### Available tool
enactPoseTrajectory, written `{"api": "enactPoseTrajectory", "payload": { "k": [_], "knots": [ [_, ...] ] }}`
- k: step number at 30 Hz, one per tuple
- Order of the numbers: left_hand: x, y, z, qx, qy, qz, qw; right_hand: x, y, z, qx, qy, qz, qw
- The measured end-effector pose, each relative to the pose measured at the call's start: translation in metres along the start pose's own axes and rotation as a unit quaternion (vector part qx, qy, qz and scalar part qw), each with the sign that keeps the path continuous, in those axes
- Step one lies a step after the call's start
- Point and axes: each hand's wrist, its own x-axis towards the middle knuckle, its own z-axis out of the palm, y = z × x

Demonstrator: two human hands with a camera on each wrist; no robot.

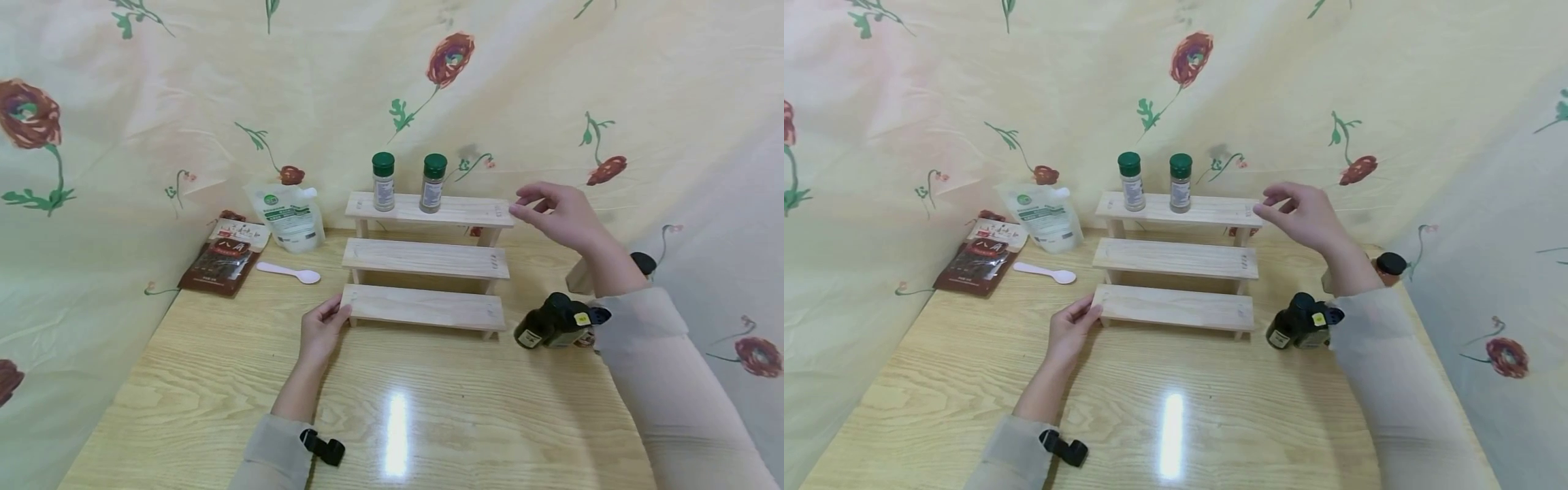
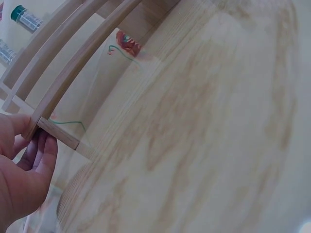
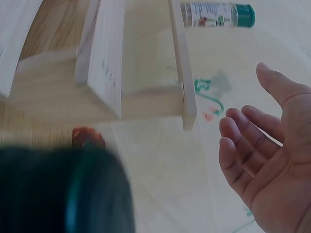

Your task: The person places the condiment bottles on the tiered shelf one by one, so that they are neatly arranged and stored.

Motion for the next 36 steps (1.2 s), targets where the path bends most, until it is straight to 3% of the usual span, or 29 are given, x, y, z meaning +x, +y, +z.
{"api": "enactPoseTrajectory", "payload": {
  "k": [16, 36],
  "knots": [
    [0.001, 0.001, 0.0, -0.011, -0.001, -0.004, 0.9999, -0.029, 0.043, -0.02, 0.008, 0.003, 0.041, 0.9991],
    [-0.001, 0.0, 0.0, -0.009, -0.003, 0.0, 1.0, -0.06, 0.093, -0.031, -0.037, 0.009, 0.089, 0.9953]
  ]
}}
